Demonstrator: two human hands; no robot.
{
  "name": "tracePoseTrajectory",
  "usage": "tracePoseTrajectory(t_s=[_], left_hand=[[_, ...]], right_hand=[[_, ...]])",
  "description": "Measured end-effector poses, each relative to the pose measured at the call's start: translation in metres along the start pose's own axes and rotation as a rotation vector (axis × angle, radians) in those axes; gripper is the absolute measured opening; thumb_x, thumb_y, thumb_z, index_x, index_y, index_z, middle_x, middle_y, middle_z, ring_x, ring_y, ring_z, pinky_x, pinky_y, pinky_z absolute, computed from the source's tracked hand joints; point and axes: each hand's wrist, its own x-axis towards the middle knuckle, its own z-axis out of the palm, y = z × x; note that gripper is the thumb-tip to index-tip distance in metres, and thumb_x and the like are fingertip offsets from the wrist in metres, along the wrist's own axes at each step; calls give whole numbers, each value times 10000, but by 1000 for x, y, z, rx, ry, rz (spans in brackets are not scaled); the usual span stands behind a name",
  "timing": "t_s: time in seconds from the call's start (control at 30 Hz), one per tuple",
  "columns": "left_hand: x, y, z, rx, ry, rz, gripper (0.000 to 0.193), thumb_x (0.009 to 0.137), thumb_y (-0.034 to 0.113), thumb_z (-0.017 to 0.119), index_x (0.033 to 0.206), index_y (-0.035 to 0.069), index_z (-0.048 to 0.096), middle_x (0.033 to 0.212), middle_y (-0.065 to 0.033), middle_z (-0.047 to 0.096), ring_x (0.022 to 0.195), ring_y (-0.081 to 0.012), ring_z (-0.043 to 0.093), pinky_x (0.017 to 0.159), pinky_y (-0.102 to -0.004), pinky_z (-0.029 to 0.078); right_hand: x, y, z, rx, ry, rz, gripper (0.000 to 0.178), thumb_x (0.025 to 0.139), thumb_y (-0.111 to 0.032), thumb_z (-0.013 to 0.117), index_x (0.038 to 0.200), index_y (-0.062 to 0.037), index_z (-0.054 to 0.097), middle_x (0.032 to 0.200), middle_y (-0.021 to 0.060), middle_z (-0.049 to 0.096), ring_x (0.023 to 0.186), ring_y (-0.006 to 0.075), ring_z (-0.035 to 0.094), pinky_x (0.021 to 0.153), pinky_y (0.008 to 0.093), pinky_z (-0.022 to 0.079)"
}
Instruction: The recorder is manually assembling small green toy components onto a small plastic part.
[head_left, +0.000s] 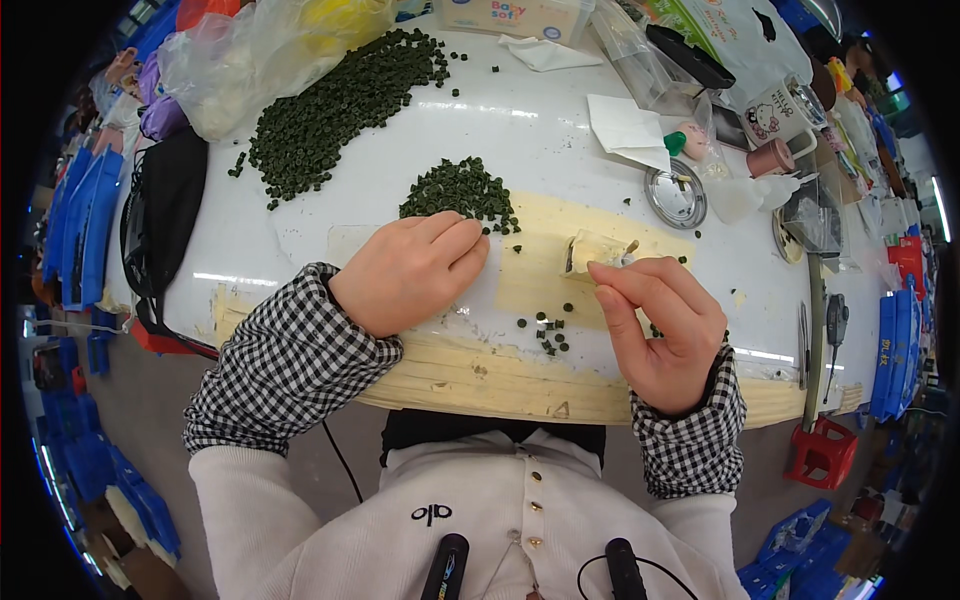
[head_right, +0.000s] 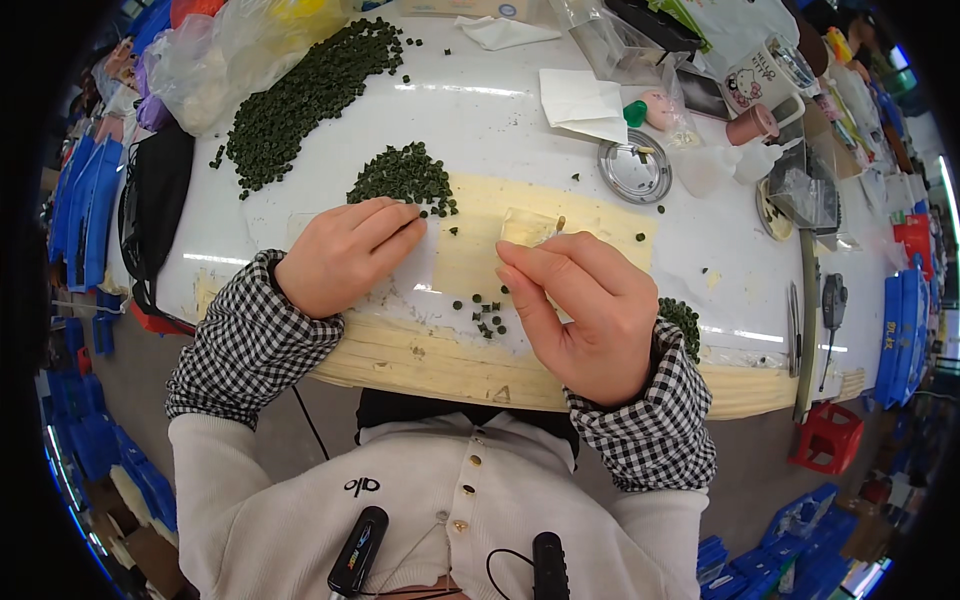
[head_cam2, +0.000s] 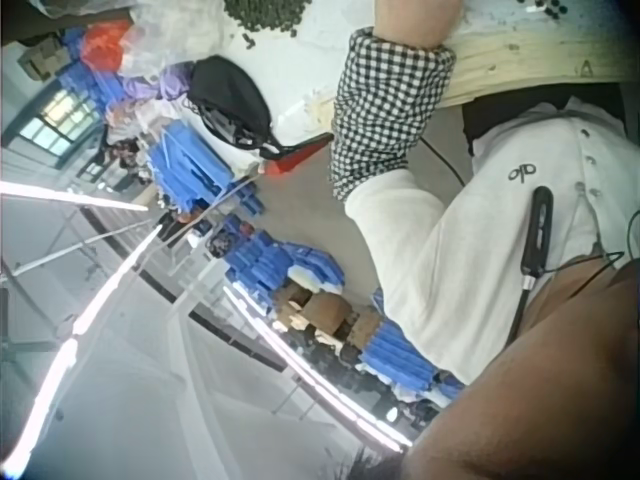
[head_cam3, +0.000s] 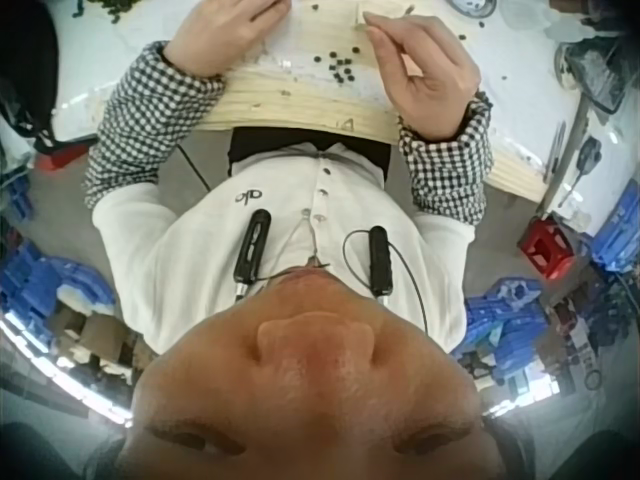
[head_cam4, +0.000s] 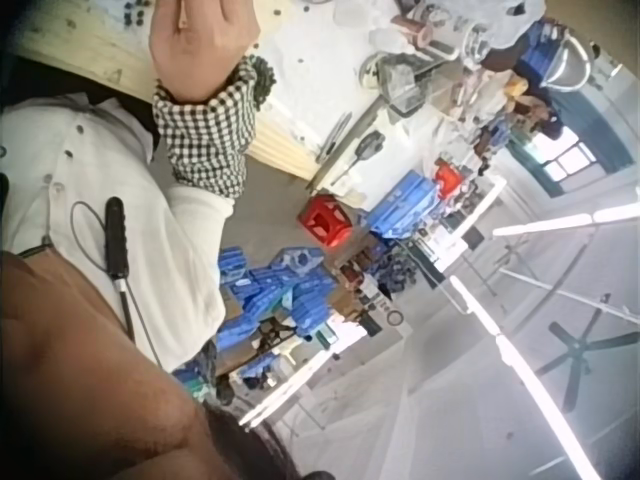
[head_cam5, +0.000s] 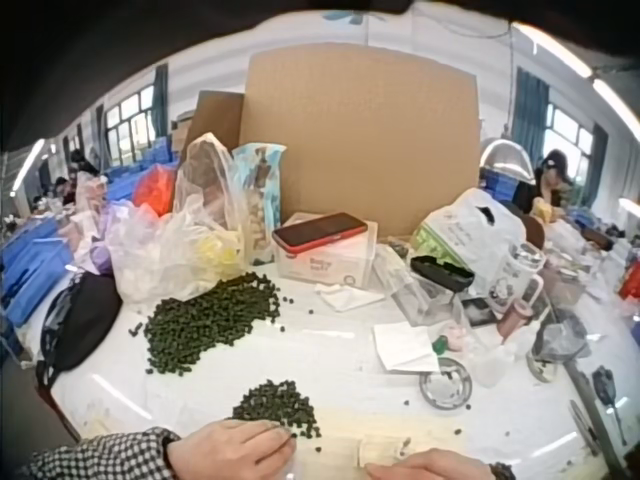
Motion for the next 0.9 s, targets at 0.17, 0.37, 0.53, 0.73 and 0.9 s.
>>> tracePoseTrajectory(t_s=[0.17,0.37,0.53,0.73,0.9], left_hand=[[-2,-2,-3,-36,23,-24,292,706,37,612,987,-40,621,998,-124,613,921,-251,623,735,-297,552],[2,-9,-10,-826,178,-458,222,772,-51,646,992,-27,661,983,-99,651,857,-193,642,724,-283,552],[2,-21,-12,-1930,334,-1064,224,899,62,615,1108,-19,628,1031,-92,645,891,-159,647,806,-248,564],[-2,-23,-5,-2315,549,-967,261,925,71,557,1156,-47,526,1035,-101,582,947,-161,590,816,-225,534],[1,-22,-2,-2519,598,-964,204,949,77,489,1112,-45,505,979,-110,550,825,-146,519,730,-242,497]], right_hand=[[1,0,0,3,-5,-2,178,747,20,714,922,-3,687,754,103,618,632,213,617,549,278,490],[0,1,-1,-3,-7,-3,183,747,17,715,926,-4,689,761,104,619,631,213,616,547,278,489],[-1,2,0,-6,2,2,182,748,11,717,926,-8,691,763,103,619,625,211,609,543,275,483],[1,1,1,-21,6,-4,168,756,9,712,921,-7,690,759,102,616,621,209,604,541,276,477],[1,0,2,-20,1,-8,166,759,9,710,923,-4,689,759,103,616,624,211,604,544,276,478]])
